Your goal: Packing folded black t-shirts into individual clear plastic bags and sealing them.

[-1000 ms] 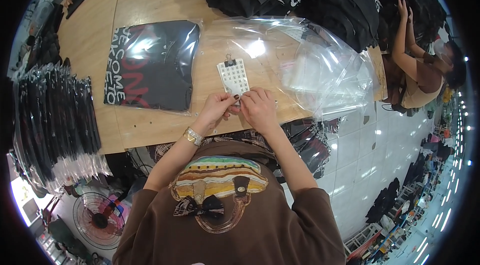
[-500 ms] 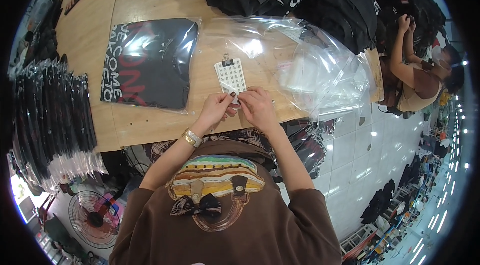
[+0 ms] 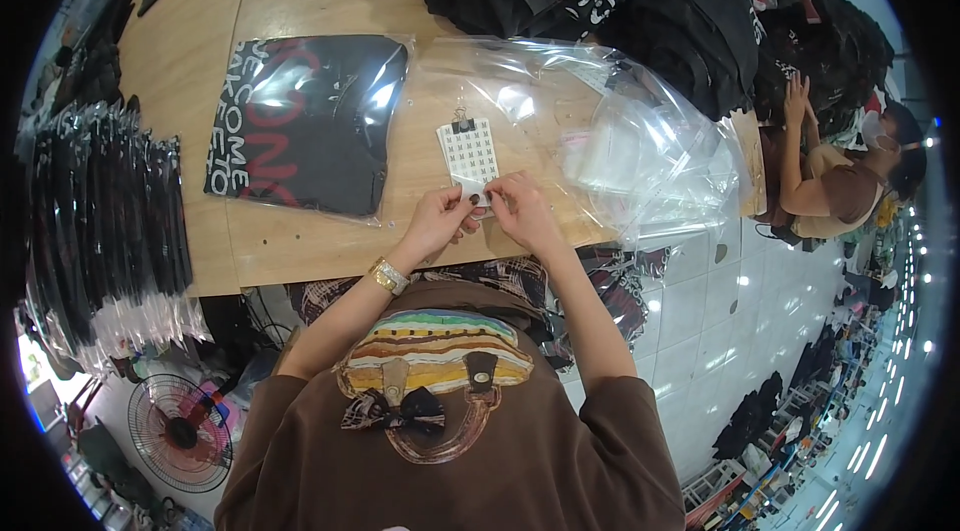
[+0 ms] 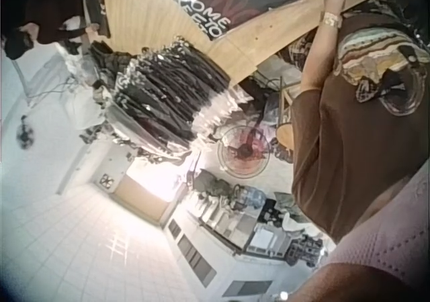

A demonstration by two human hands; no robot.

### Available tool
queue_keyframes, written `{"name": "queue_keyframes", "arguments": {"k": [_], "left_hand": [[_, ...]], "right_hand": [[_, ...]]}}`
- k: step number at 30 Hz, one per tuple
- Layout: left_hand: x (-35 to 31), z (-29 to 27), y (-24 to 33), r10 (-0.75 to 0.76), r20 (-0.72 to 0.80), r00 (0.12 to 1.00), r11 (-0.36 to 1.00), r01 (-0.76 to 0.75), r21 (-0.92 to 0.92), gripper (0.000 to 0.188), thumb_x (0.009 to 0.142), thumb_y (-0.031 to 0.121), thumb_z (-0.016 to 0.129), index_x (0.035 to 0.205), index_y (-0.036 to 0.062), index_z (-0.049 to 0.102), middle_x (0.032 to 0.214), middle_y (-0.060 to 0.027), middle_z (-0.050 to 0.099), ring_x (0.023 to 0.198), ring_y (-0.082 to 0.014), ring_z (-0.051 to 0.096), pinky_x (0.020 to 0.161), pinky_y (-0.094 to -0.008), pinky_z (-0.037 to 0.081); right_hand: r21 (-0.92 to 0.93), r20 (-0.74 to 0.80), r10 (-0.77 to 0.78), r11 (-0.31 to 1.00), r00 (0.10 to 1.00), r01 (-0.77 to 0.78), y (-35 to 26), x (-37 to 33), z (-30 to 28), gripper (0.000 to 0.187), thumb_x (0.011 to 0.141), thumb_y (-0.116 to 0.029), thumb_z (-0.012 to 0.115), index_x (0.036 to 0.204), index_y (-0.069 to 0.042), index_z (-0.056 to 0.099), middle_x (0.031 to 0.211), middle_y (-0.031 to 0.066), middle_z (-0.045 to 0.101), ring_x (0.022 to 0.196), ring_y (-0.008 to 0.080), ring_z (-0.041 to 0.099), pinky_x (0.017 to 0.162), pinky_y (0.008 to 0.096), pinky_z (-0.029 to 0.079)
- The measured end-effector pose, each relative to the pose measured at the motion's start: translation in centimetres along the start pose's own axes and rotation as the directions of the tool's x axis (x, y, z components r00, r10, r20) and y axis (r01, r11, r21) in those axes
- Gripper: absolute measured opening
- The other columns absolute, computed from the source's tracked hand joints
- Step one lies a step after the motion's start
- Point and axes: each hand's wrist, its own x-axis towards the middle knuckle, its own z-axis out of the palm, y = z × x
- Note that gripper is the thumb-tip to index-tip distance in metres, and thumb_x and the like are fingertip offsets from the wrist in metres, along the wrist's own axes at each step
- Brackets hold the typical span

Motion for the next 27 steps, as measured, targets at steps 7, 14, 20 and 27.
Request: {"name": "queue_keyframes", "arguments": {"k": [7, 14, 20, 27], "left_hand": [[-0.3, 0.0, 0.3, 0.019, 0.013, 1.0, 1.0, -0.019, -0.018, 0.02, 0.089, 0.017, 0.048, 0.092, 0.0002, 0.057, 0.082, -0.0057, 0.065, 0.063, -0.0096, 0.06, 0.05, -0.0221, 0.047], [-0.4, -0.6, 0.3, 0.024, -0.003, 1.0, 0.999, -0.024, -0.031, 0.019, 0.089, 0.016, 0.048, 0.091, -0.0008, 0.056, 0.082, -0.006, 0.065, 0.062, -0.0101, 0.061, 0.051, -0.0222, 0.047], [-1.7, -0.7, 0.1, 0.045, 0.059, 0.997, 0.999, -0.046, 0.02, 0.023, 0.088, 0.021, 0.052, 0.092, 0.0001, 0.061, 0.077, -0.0037, 0.064, 0.063, -0.0076, 0.059, 0.05, -0.0205, 0.045], [-8.7, -5.3, 0.0, -0.049, 0.022, 0.999, 0.973, 0.042, 0.229, 0.024, 0.087, 0.016, 0.052, 0.104, 0.0003, 0.059, 0.081, -0.0041, 0.064, 0.068, -0.0089, 0.058, 0.06, -0.0229, 0.046]], "right_hand": [[0.043, -0.05, 0.208, 0.978, 0.977, -0.206, -0.4, 0.9, 0.4, 0.012, 0.076, -0.003, 0.056, 0.086, 0.001, 0.061, 0.08, 0.0141, 0.06, 0.078, 0.0273, 0.058, 0.071, 0.0351, 0.045], [-0.061, 0.123, 0.049, 0.997, 0.991, -0.041, -1.0, 1.5, -0.5, 0.013, 0.077, -0.007, 0.057, 0.086, 0.001, 0.06, 0.081, 0.0148, 0.061, 0.075, 0.0275, 0.06, 0.067, 0.0329, 0.047], [-0.065, -0.035, 0.087, 0.994, 0.996, -0.089, -3.1, 3.9, 1.2, 0.01, 0.075, -0.005, 0.058, 0.084, -0.002, 0.06, 0.08, 0.013, 0.059, 0.078, 0.0276, 0.058, 0.068, 0.0329, 0.046], [-0.113, -0.05, -0.509, 0.857, 0.859, 0.502, -9.8, 8.9, 10.5, 0.01, 0.071, -0.004, 0.06, 0.081, -0.006, 0.058, 0.08, 0.0085, 0.057, 0.075, 0.0256, 0.056, 0.065, 0.0348, 0.045]]}}
